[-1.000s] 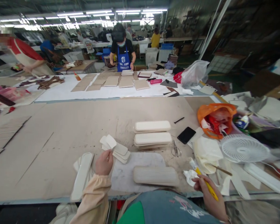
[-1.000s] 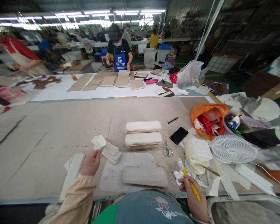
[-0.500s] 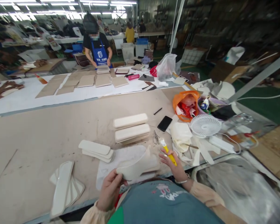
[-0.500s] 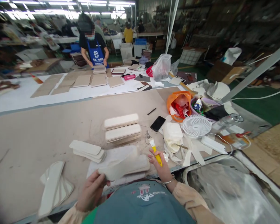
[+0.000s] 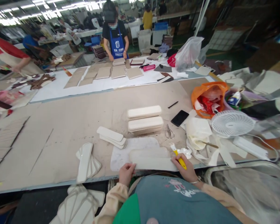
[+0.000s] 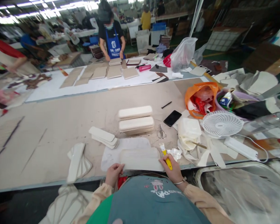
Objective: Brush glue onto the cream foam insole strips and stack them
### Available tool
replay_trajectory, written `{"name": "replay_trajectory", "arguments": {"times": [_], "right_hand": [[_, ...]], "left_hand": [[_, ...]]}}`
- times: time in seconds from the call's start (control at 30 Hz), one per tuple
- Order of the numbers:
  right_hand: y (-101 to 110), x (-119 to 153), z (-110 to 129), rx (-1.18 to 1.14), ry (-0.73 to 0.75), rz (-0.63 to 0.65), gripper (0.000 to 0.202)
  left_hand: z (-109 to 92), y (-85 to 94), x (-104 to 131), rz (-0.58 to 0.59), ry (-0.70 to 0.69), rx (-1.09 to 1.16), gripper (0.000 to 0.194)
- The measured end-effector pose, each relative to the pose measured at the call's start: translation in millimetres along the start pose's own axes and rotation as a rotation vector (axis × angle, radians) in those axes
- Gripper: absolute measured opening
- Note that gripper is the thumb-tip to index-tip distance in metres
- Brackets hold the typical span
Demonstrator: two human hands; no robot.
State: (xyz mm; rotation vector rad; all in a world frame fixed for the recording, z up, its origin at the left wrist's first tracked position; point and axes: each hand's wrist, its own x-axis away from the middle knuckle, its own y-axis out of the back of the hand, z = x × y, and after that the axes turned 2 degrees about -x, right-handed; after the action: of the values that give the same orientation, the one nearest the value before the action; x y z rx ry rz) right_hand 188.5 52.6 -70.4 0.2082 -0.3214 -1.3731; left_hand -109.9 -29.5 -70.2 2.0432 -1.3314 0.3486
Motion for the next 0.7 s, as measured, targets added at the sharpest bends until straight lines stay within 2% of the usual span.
{"name": "replay_trajectory", "arguments": {"times": [0.17,0.37,0.7], "right_hand": [[-18.1,-22.9,-3.2,0.114,0.073,-0.047,0.027],[-32.2,-44.8,-12.7,0.217,0.066,-0.081,0.031],[-38.3,-56.2,-17.9,0.340,0.040,-0.093,0.027]], "left_hand": [[-4.6,6.2,-26.4,-0.069,-0.072,-0.270,0.030],[-11.9,7.9,-47.4,-0.102,-0.131,-0.550,0.029],[-5.0,7.0,-55.6,-0.048,-0.149,-0.679,0.027]]}}
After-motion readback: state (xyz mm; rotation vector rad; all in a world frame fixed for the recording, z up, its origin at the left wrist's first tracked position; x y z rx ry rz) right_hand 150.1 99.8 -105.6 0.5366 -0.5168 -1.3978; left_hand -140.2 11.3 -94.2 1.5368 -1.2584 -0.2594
